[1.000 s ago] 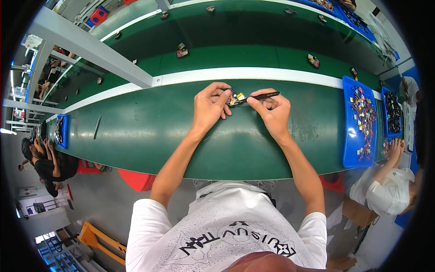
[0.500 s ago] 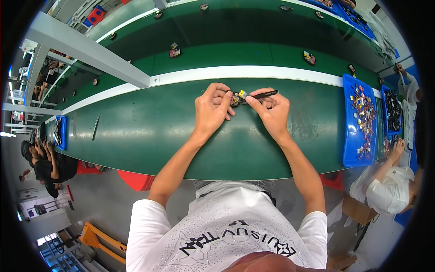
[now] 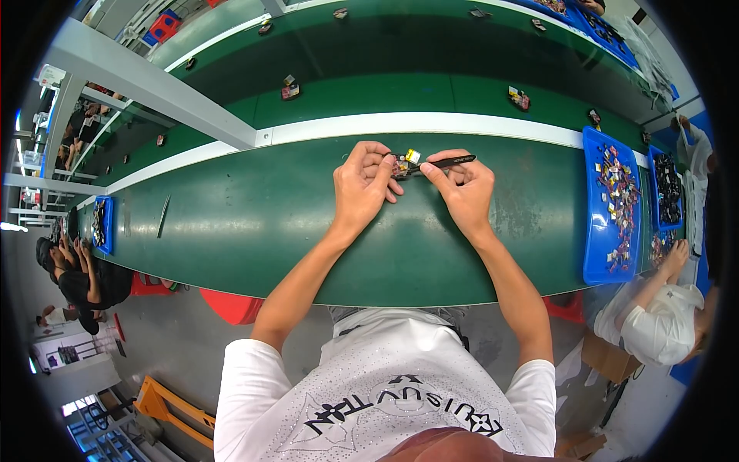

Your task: Assembling small electronic components on a printed circuit board using tweezers.

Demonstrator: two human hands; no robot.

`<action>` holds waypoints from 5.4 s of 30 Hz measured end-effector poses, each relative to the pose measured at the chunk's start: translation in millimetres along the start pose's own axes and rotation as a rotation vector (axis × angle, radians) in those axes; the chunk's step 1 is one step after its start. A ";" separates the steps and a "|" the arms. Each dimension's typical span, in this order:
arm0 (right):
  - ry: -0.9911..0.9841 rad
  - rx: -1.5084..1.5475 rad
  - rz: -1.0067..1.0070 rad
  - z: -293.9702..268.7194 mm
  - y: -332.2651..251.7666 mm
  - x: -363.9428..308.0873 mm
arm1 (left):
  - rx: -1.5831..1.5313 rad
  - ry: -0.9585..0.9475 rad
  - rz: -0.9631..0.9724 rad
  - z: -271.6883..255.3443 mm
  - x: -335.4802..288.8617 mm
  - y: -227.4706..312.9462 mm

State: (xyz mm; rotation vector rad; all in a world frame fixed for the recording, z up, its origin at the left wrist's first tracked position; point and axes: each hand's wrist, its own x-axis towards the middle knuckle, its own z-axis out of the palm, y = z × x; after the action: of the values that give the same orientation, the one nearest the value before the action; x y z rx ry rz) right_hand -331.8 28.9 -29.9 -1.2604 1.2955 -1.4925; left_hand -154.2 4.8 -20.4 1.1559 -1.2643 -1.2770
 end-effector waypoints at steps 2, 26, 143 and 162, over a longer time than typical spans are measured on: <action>-0.002 -0.015 -0.004 -0.7 1.1 -0.2 | 0.008 -0.003 -0.005 1.0 0.0 -0.7; -0.123 0.204 0.303 -7.6 -12.2 9.4 | -0.019 -0.065 0.040 -0.3 -2.3 -3.3; 0.040 -0.363 -0.645 -6.1 -5.7 4.3 | 0.248 -0.017 0.068 -10.5 60.4 5.4; 0.022 -0.445 -0.668 -8.2 -1.8 4.0 | 0.900 0.013 0.118 42.5 148.8 -12.1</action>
State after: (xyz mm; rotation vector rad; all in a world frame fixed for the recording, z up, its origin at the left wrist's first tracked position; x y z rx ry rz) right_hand -340.6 27.1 -27.3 -2.1255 1.3327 -1.7057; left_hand -209.6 -139.7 -31.5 1.6499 -1.9449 -0.5824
